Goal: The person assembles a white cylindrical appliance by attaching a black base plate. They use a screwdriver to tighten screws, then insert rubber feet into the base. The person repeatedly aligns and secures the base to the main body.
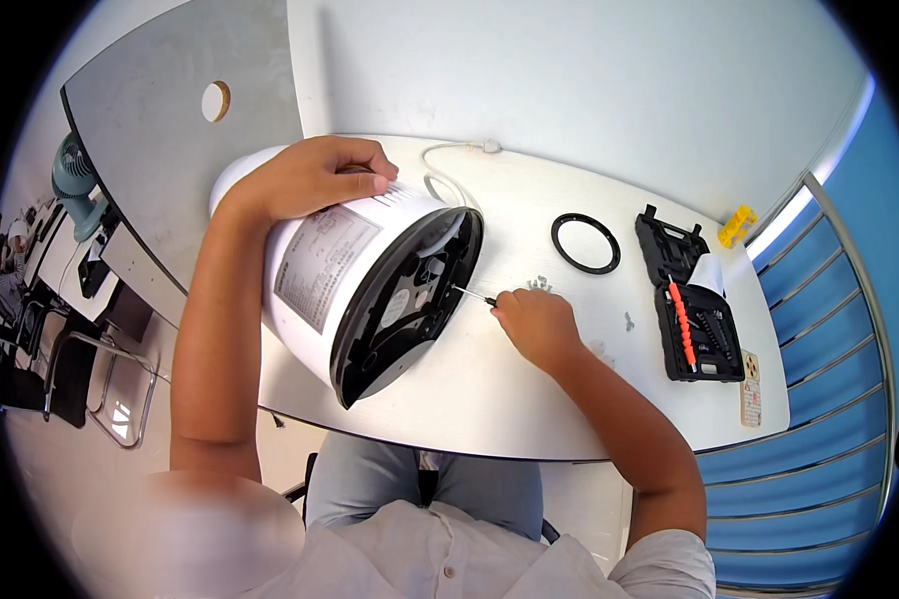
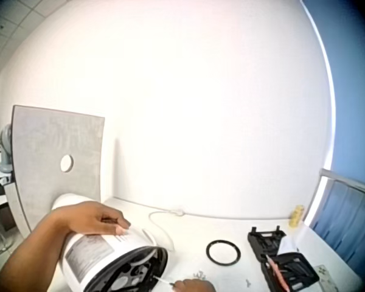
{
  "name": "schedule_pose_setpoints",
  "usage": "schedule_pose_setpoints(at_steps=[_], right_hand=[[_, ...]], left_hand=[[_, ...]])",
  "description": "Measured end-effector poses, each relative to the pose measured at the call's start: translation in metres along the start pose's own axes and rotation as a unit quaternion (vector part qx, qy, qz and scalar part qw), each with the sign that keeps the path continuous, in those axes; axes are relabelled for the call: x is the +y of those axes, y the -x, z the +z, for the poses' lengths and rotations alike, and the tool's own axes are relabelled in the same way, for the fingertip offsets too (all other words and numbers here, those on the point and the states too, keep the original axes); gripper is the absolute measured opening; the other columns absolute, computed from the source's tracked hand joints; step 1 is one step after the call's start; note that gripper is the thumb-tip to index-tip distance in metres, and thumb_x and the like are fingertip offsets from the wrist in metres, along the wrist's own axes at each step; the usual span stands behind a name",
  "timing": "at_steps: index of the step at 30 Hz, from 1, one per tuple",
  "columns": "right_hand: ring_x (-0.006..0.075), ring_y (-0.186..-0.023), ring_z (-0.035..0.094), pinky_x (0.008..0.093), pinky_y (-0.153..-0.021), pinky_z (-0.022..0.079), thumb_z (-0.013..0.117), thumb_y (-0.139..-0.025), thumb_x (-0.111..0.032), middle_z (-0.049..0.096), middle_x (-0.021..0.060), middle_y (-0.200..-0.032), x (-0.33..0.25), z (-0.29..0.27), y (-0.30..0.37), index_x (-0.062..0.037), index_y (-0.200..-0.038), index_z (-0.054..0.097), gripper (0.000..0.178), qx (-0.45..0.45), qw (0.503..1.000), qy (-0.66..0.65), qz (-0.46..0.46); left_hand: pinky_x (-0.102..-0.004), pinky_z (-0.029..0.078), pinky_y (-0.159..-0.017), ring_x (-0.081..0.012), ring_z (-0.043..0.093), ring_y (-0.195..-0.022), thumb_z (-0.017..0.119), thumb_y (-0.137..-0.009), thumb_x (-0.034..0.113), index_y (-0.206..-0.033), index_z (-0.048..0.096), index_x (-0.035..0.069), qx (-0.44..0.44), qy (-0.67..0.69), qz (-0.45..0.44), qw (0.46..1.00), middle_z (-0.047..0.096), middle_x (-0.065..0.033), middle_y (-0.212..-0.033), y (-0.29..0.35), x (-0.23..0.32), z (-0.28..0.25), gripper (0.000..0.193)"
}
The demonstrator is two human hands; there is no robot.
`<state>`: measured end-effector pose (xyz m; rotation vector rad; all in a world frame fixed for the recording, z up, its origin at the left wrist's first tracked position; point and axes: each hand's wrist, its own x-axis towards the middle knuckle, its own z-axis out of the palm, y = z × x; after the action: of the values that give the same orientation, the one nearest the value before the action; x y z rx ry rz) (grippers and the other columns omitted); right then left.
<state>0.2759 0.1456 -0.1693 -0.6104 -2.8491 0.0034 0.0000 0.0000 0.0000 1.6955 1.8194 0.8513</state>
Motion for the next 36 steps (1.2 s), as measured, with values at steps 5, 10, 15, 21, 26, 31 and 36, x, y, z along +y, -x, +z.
schedule_pose_setpoints(at_steps=[5, 10, 15, 21, 26, 31, 36], right_hand=[[0.0257, -0.07, 0.058, 0.0386, -0.059, 0.046, 0.061, -0.087, -0.028, 0.057, 0.0082, -0.075, -0.006, 0.006, -0.01, -0.0059, -0.079, 0.057, 0.024, 0.178, 0.982, -0.048, -0.03], [0.027, -0.068, 0.056, 0.0385, -0.063, 0.044, 0.06, -0.086, -0.031, 0.056, 0.0104, -0.07, 0.003, -0.007, -0.016, -0.0036, -0.075, 0.062, 0.029, -0.025, 0.957, -0.267, 0.114], [0.0282, -0.066, 0.057, 0.0391, -0.062, 0.044, 0.056, -0.09, -0.028, 0.056, 0.0122, -0.071, 0.008, -0.005, -0.01, -0.003, -0.076, 0.058, 0.028, -0.029, 0.976, -0.213, 0.041], [0.0172, -0.065, 0.051, 0.0314, -0.056, 0.043, 0.067, -0.083, -0.022, 0.045, 0.0035, -0.072, -0.008, 0.011, 0.006, -0.01, -0.076, 0.053, 0.02, 0.194, 0.977, 0.047, -0.077], [0.0196, -0.068, 0.052, 0.0325, -0.057, 0.042, 0.067, -0.083, -0.025, 0.047, 0.0048, -0.074, -0.006, 0.012, 0.004, -0.0077, -0.077, 0.052, 0.023, 0.205, 0.978, -0.007, -0.046], [0.0211, -0.061, 0.049, 0.0337, -0.058, 0.039, 0.061, -0.089, -0.023, 0.052, 0.0094, -0.066, 0.001, -0.01, -0.006, -0.0026, -0.081, 0.055, 0.023, -0.039, 0.943, -0.315, 0.098], [0.0265, -0.06, 0.054, 0.0385, -0.056, 0.041, 0.054, -0.093, -0.033, 0.057, 0.0095, -0.063, 0.008, -0.002, -0.013, -0.0038, -0.079, 0.054, 0.032, -0.043, 0.945, -0.316, 0.073]], left_hand=[[-0.031, 0.041, -0.096, -0.0217, 0.056, -0.11, 0.061, -0.088, 0.022, -0.1, 0.063, 0.002, 0.016, -0.018, 0.002, 1.0, 0.058, -0.0199, -0.123, -0.003, 0.003, -0.01, 0.023], [-0.0307, 0.041, -0.096, -0.0212, 0.055, -0.111, 0.061, -0.088, 0.021, -0.099, 0.063, 0.002, 0.016, 0.0, -0.003, 1.0, 0.058, -0.0201, -0.122, 0.0, -0.002, -0.004, 0.022], [-0.0304, 0.041, -0.095, -0.0205, 0.056, -0.108, 0.06, -0.088, 0.02, -0.1, 0.063, 0.002, 0.019, 0.002, -0.002, 1.0, 0.059, -0.0187, -0.121, -0.001, -0.002, 0.001, 0.022], [-0.0295, 0.042, -0.093, -0.0203, 0.057, -0.106, 0.061, -0.086, 0.027, -0.101, 0.065, 0.003, 0.023, -0.016, 0.014, 1.0, 0.061, -0.0161, -0.118, -0.001, 0.0, 0.005, 0.03], [-0.0271, 0.045, -0.092, -0.0184, 0.06, -0.1, 0.063, -0.085, 0.033, -0.105, 0.065, 0.002, 0.04, -0.046, -0.005, 0.998, 0.063, -0.014, -0.117, -0.001, -0.003, 0.005, 0.037], [-0.0263, 0.045, -0.09, -0.0178, 0.06, -0.1, 0.063, -0.085, 0.034, -0.107, 0.065, 0.003, 0.05, -0.058, 0.012, 0.997, 0.063, -0.0138, -0.116, -0.002, -0.006, 0.005, 0.038], [-0.0261, 0.045, -0.09, -0.0177, 0.06, -0.1, 0.063, -0.085, 0.036, -0.107, 0.065, 0.003, 0.05, -0.064, 0.012, 0.997, 0.063, -0.0132, -0.115, -0.002, -0.007, 0.005, 0.04]])
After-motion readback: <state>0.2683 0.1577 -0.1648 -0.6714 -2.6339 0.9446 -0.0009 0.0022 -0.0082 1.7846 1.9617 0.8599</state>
